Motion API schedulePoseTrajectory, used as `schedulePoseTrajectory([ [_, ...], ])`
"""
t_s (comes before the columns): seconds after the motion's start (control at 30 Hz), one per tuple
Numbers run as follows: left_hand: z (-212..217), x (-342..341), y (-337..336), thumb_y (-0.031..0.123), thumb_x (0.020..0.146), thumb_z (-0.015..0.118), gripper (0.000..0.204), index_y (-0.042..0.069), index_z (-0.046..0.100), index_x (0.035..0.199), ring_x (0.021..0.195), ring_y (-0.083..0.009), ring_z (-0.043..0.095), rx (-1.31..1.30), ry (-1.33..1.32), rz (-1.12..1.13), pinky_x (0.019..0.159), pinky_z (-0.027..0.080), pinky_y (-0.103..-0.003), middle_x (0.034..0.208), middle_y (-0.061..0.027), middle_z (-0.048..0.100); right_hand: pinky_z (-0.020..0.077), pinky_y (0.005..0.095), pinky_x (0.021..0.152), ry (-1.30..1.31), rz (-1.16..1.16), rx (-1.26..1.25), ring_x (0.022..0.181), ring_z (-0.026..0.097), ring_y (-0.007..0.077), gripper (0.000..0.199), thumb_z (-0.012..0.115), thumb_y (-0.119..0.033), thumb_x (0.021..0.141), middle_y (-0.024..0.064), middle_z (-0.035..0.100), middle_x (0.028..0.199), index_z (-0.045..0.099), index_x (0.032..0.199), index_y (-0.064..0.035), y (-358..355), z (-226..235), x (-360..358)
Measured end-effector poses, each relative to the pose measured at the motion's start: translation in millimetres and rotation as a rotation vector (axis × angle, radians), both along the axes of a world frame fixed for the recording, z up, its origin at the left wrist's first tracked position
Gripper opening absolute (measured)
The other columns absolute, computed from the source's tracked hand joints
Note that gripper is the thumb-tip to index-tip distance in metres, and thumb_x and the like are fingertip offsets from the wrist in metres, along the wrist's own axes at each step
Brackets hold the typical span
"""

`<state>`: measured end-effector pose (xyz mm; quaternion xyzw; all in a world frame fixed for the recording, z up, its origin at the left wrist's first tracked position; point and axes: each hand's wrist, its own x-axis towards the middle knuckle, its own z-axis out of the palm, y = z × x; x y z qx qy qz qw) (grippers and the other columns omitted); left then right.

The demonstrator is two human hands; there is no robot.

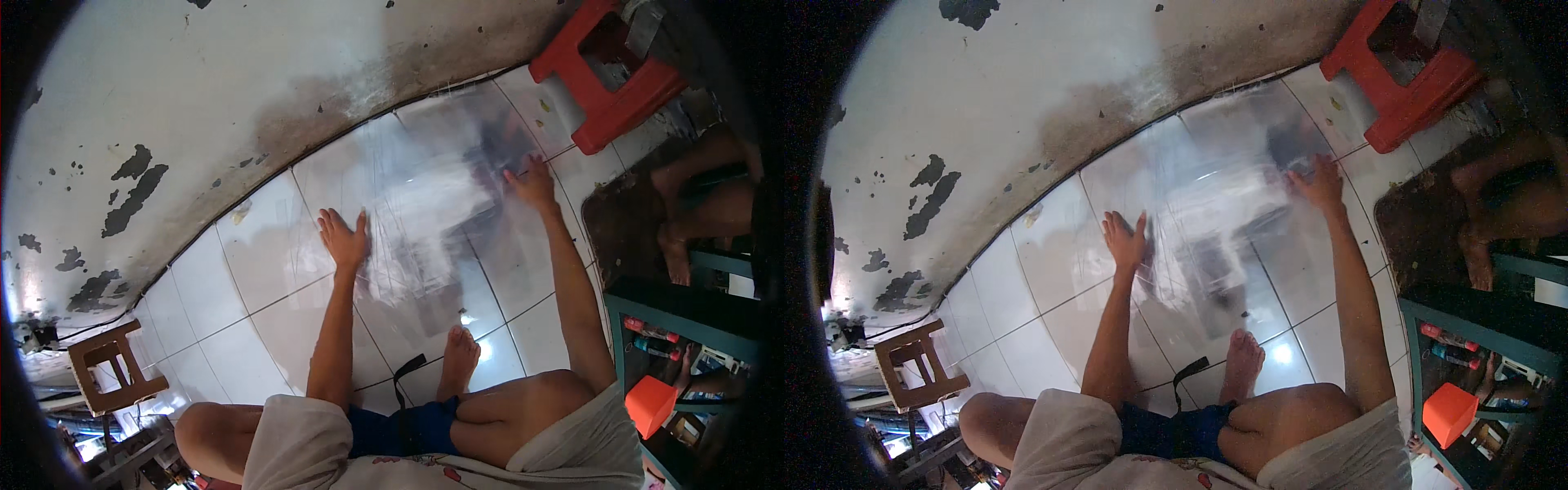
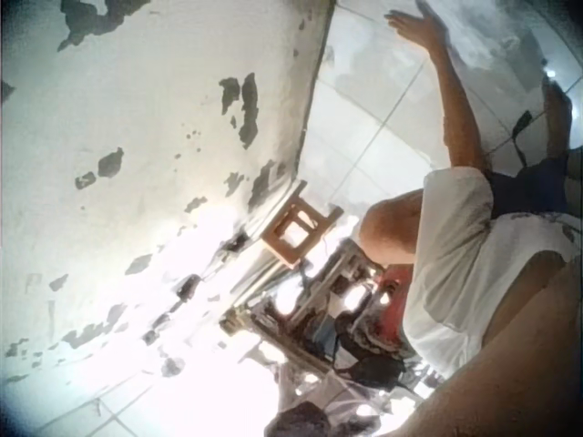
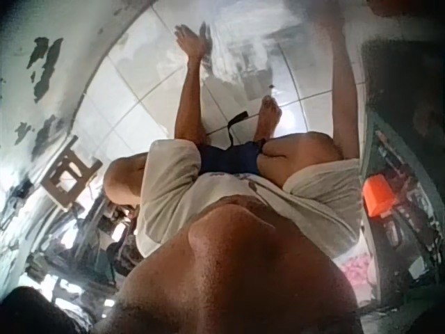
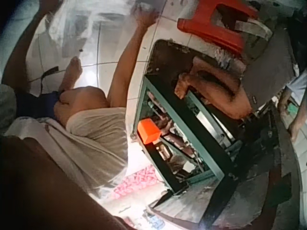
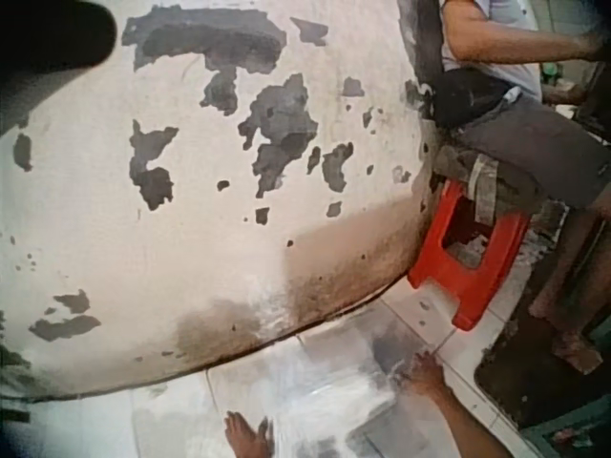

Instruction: The person sorts plastic sheets on the floor, picking them up one at a time and placing them into a stack.

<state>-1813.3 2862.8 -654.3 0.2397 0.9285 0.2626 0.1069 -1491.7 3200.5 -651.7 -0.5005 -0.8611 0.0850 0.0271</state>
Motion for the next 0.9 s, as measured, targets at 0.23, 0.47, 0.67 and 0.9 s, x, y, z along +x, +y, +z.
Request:
schedulePoseTrajectory([
  [0.23, 23, 65, 36, 0.060, 0.081, 0.057, 0.094, -0.008, 0.031, 0.140, 0.139, -0.0375, 0.020, 0.046, -0.101, -0.046, 0.111, 0.019, -0.048, 0.150, -0.0231, 0.023, 0.0276, 0.0524, 0.107, 0.018, 0.036, -0.121, 0.135, 0.028, 0.0417, 0.096, 0.057, -0.067, 0.078, 0.0289, 0.028, 0.145, 0.031, 0.142, -0.0017, -85, 25, -56],
  [0.47, 20, 15, 4, 0.059, 0.086, 0.050, 0.089, -0.008, 0.028, 0.140, 0.139, -0.0385, 0.021, -0.109, 0.116, 0.153, 0.113, 0.012, -0.051, 0.148, -0.0257, 0.025, 0.0166, 0.0614, 0.109, 0.035, -0.204, -0.042, 0.139, 0.013, 0.0453, 0.103, 0.058, -0.070, 0.075, 0.0233, 0.015, 0.152, 0.021, 0.148, -0.0073, 6, 6, 27],
  [0.67, 10, 8, -17, 0.063, 0.088, 0.042, 0.094, -0.007, 0.016, 0.145, 0.144, -0.0355, 0.004, -0.135, 0.049, 0.261, 0.114, 0.001, -0.049, 0.154, -0.0229, 0.009, 0.0139, 0.0661, 0.107, -0.010, -0.299, -0.224, 0.140, 0.008, 0.0451, 0.113, 0.057, -0.079, 0.067, 0.0251, 0.011, 0.152, 0.020, 0.148, -0.0094, -27, 31, -22],
  [0.9, 19, 80, 35, 0.065, 0.085, 0.046, 0.095, -0.004, 0.019, 0.145, 0.142, -0.0390, 0.008, -0.100, 0.000, 0.198, 0.112, 0.003, -0.056, 0.152, -0.0238, 0.013, 0.0200, 0.0573, 0.109, 0.131, -0.036, -0.120, 0.136, 0.022, 0.0464, 0.119, 0.063, -0.075, 0.066, 0.0278, 0.026, 0.146, 0.019, 0.146, 0.0012, -84, 19, -71],
])
